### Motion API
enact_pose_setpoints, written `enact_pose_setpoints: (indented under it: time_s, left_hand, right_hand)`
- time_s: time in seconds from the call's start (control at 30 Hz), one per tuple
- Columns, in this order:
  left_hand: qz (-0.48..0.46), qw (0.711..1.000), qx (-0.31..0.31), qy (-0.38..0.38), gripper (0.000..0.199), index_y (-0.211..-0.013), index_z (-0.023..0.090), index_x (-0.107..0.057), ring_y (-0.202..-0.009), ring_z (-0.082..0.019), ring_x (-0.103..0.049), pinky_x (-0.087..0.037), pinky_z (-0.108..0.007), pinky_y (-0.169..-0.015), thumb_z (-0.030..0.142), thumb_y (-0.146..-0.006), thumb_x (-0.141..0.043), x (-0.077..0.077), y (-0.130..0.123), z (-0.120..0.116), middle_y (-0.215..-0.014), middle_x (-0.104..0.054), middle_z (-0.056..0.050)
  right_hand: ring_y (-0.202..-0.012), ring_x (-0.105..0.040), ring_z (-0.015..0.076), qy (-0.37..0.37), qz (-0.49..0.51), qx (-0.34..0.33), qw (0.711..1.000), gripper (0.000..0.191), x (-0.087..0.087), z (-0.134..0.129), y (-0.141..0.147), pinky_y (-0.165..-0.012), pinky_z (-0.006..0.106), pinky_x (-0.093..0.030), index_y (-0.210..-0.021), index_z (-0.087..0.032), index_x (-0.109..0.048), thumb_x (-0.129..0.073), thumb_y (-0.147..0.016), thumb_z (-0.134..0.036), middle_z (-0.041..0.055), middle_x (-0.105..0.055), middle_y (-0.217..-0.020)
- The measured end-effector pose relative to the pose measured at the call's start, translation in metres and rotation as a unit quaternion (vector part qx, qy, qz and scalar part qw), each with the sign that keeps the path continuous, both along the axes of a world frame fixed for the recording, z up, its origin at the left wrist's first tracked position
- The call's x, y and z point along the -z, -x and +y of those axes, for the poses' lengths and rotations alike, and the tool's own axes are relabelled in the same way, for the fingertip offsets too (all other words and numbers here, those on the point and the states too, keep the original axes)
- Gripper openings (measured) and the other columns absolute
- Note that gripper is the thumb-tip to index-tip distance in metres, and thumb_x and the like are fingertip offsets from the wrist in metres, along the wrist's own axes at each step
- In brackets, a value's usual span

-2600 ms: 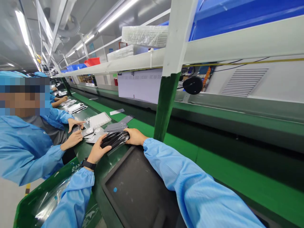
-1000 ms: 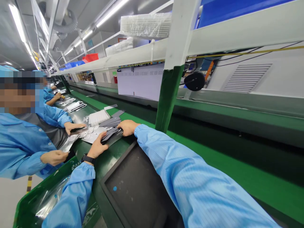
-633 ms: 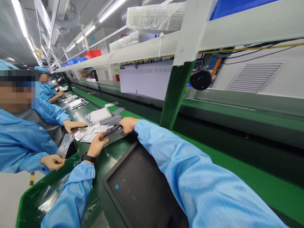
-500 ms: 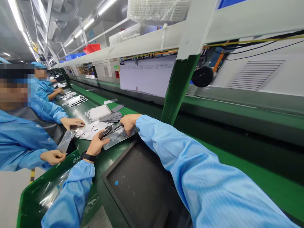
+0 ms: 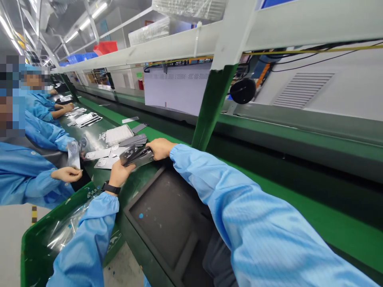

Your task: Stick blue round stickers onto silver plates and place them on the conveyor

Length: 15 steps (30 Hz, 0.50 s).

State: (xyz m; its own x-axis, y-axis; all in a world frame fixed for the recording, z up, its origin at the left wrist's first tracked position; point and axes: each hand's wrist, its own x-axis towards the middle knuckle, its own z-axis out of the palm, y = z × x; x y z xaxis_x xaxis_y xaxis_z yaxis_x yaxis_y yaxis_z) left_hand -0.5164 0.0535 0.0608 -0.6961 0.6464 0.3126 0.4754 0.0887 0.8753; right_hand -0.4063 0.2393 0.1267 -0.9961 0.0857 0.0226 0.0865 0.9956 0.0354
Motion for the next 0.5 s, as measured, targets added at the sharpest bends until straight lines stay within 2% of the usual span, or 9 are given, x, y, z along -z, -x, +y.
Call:
enact_pose_setpoints:
  time_s: [0.1, 0.23, 0.3, 0.33, 0.4, 0.5]
  left_hand:
    - [0.012, 1.000, 0.006, -0.002, 0.025, -0.087, 0.017, -0.071, -0.086, -0.023, -0.067, -0.052, -0.035, -0.089, 0.020, -0.062, -0.067, -0.023, -0.013, -0.013, -0.085, -0.074, -0.001]
    - [0.019, 1.000, 0.020, -0.015, 0.030, -0.093, 0.015, -0.072, -0.088, -0.023, -0.068, -0.053, -0.034, -0.087, 0.028, -0.066, -0.071, -0.055, -0.046, -0.044, -0.091, -0.075, -0.003]
    - [0.041, 0.999, 0.018, -0.011, 0.032, -0.095, 0.015, -0.072, -0.089, -0.023, -0.068, -0.053, -0.034, -0.088, 0.030, -0.067, -0.072, -0.064, -0.067, -0.059, -0.092, -0.075, -0.003]
    - [0.053, 0.998, 0.021, 0.000, 0.033, -0.096, 0.015, -0.072, -0.090, -0.024, -0.068, -0.053, -0.034, -0.088, 0.031, -0.067, -0.073, -0.064, -0.078, -0.065, -0.092, -0.075, -0.003]
    - [0.060, 0.997, 0.036, 0.035, 0.033, -0.096, 0.017, -0.071, -0.092, -0.025, -0.068, -0.053, -0.035, -0.089, 0.030, -0.066, -0.074, -0.058, -0.100, -0.071, -0.091, -0.074, -0.003]
    - [0.021, 0.993, 0.080, 0.081, 0.037, -0.100, 0.018, -0.069, -0.093, -0.027, -0.068, -0.053, -0.035, -0.087, 0.022, -0.064, -0.074, -0.033, -0.125, -0.065, -0.094, -0.074, -0.003]
  right_hand:
    - [-0.088, -0.067, 0.0256, 0.000, -0.022, -0.008, 1.000, 0.044, -0.036, -0.010, -0.012, -0.066, 0.028, -0.043, -0.109, -0.019, -0.066, -0.066, -0.066, -0.027, 0.0079, -0.072, -0.098]
    - [-0.079, -0.064, 0.0200, 0.018, -0.062, -0.021, 0.998, 0.041, -0.089, -0.033, -0.045, -0.066, 0.026, -0.041, -0.102, -0.017, -0.068, -0.069, -0.062, -0.022, 0.0020, -0.070, -0.089]
    - [-0.077, -0.062, 0.0184, 0.047, -0.081, -0.027, 0.995, 0.039, -0.104, -0.043, -0.066, -0.067, 0.026, -0.041, -0.099, -0.017, -0.068, -0.070, -0.060, -0.020, -0.0004, -0.069, -0.085]
    - [-0.076, -0.062, 0.0181, 0.068, -0.093, -0.027, 0.993, 0.038, -0.106, -0.046, -0.078, -0.068, 0.027, -0.041, -0.099, -0.017, -0.068, -0.070, -0.061, -0.020, -0.0012, -0.069, -0.084]
    - [-0.076, -0.062, 0.0178, 0.102, -0.118, -0.020, 0.987, 0.038, -0.097, -0.050, -0.099, -0.069, 0.027, -0.041, -0.098, -0.018, -0.069, -0.071, -0.061, -0.021, -0.0020, -0.069, -0.082]
    - [-0.075, -0.063, 0.0187, 0.117, -0.152, -0.008, 0.981, 0.041, -0.060, -0.049, -0.124, -0.067, 0.026, -0.043, -0.101, -0.019, -0.068, -0.072, -0.060, -0.021, -0.0003, -0.071, -0.086]
